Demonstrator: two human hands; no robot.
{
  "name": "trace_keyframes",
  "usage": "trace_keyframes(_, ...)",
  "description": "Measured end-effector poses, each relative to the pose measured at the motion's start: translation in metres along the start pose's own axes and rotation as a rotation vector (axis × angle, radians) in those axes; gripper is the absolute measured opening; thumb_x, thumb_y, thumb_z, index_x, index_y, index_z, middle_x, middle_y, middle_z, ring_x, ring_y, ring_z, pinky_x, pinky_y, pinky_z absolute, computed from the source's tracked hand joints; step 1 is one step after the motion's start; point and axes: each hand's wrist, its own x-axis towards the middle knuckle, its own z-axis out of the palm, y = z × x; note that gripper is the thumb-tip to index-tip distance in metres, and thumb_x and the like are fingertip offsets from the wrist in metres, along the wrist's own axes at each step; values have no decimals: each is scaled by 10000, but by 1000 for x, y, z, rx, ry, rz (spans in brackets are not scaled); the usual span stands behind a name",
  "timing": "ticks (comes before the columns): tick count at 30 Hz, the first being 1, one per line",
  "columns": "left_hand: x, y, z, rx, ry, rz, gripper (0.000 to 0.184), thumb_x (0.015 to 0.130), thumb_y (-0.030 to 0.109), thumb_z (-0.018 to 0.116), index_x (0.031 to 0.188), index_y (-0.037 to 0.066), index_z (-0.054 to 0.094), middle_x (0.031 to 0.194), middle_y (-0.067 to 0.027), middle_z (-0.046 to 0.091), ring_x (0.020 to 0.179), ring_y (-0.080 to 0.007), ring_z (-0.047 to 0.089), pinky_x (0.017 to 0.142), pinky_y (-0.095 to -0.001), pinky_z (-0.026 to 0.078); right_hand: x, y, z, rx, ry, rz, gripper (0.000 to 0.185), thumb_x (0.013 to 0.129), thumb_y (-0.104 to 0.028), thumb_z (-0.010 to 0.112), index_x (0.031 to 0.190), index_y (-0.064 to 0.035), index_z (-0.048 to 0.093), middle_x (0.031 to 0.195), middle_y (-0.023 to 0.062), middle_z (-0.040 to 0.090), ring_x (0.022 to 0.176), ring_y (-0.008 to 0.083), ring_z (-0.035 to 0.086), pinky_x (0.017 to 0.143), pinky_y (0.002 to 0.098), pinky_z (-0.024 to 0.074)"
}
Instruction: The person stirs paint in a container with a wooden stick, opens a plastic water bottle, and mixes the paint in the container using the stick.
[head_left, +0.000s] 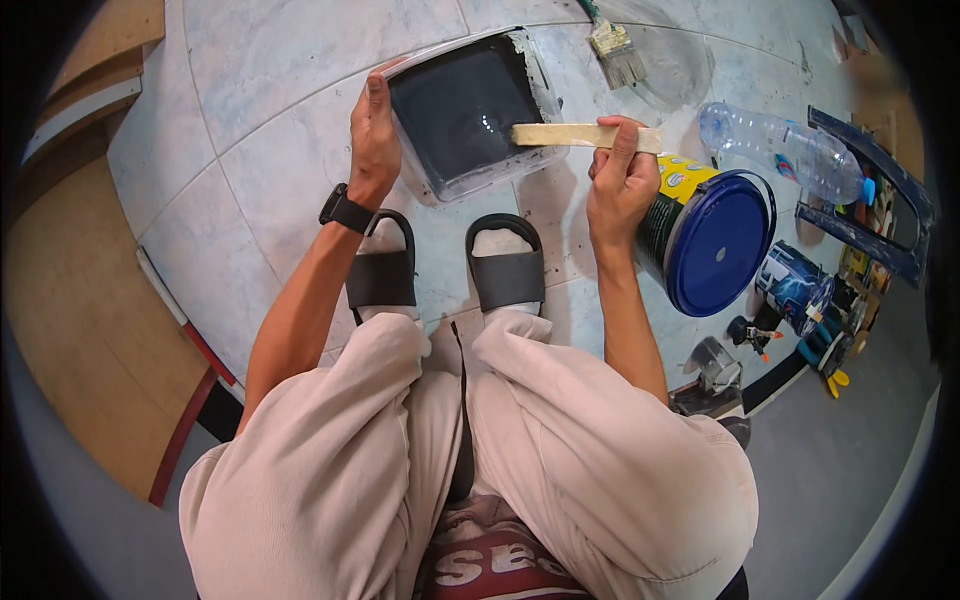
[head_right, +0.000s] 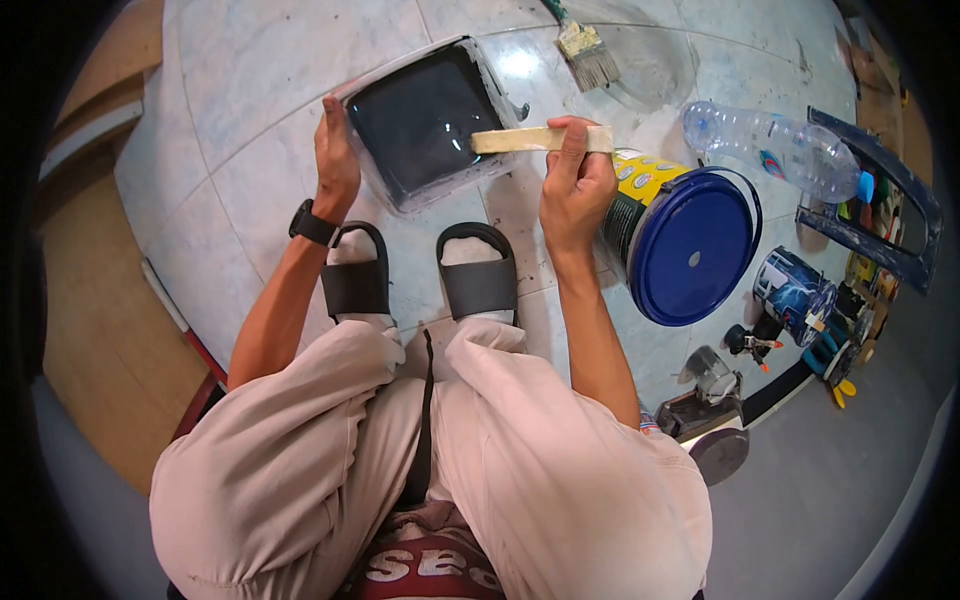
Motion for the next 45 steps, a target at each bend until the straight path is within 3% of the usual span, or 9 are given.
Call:
trace_keyframes(11, 4, 4, 2, -61, -50, 158, 698, 1138, 562, 288, 1396, -11, 593, 1287, -132, 677, 1242, -201, 597, 1116, -320, 427, -32, 26, 22, 432, 24, 448, 418, 1147, -375, 466, 1107, 1, 642, 625, -26, 459, 508, 51, 386, 451, 243, 311)
trace_keyframes(19, 5, 0, 1, -8, 11, 48, 750, 1131, 588, 291, 1410, -44, 584, 1324, -157, 658, 1259, -214, 581, 1128, -319, 402, -3, 7, 9, 660, 31, 494, 440, 1123, -424, 516, 1132, 5, 616, 632, -29, 436, 503, 56, 352, 454, 246, 288)
trace_keyframes(25, 5, 0, -1, -5, 28, -89, 818, 1110, 644, 304, 1403, -66, 585, 1319, -135, 643, 1232, -205, 556, 1110, -314, 387, 4, -73, -16, 436, 43, 9, 494, 1112, -470, 519, 1085, 8, 639, 597, -23, 450, 512, 59, 405, 475, 238, 317)
trace_keyframes(28, 9, -3, 0, 5, 23, -2, 848, 1099, 669, 302, 1406, -68, 588, 1270, -104, 648, 1143, -178, 556, 1053, -291, 411, 3, -94, -21, 207, 80, -344, 537, 1117, -489, 486, 1067, 22, 643, 679, 39, 551, 485, 62, 423, 451, 231, 320)
trace_keyframes(30, 11, -9, -2, -68, -18, -155, 810, 1109, 645, 300, 1406, -55, 580, 1395, -152, 612, 1309, -221, 534, 1166, -347, 361, -1, -108, -24, 129, 84, -420, 505, 1123, -468, 479, 1069, 9, 638, 677, 27, 525, 503, 63, 395, 465, 235, 322)
trace_keyframes(32, 11, -17, 0, -122, -18, -163, 792, 1111, 635, 307, 1414, -46, 575, 1404, -152, 610, 1316, -224, 533, 1170, -348, 364, -6, -119, -29, 17, 80, -537, 550, 1117, -482, 477, 1037, 38, 637, 727, 78, 616, 463, 67, 434, 432, 199, 293)
trace_keyframes(35, 9, -21, 1, -240, -8, -215, 760, 1115, 617, 324, 1425, -33, 567, 1410, -152, 615, 1314, -232, 551, 1170, -351, 384, -8, -139, -39, -144, 47, -702, 541, 1133, -442, 441, 994, 47, 629, 710, 78, 613, 448, 60, 427, 414, 205, 288)
trace_keyframes(41, 7, -4, 6, -496, -51, -264, 736, 1115, 604, 342, 1406, -29, 580, 1374, -154, 646, 1257, -247, 619, 1126, -371, 466, -10, -158, -49, -455, 252, -815, 543, 1149, -420, 363, 944, 18, 612, 687, 76, 612, 431, 53, 405, 394, 199, 289)
trace_keyframes(45, 11, -3, 5, -384, 0, -179, 777, 1107, 629, 335, 1381, -51, 592, 1363, -153, 646, 1256, -241, 605, 1133, -364, 441, -6, -152, -46, -300, 155, -786, 507, 1154, -414, 356, 982, 1, 592, 694, 71, 605, 438, 35, 393, 405, 173, 310)
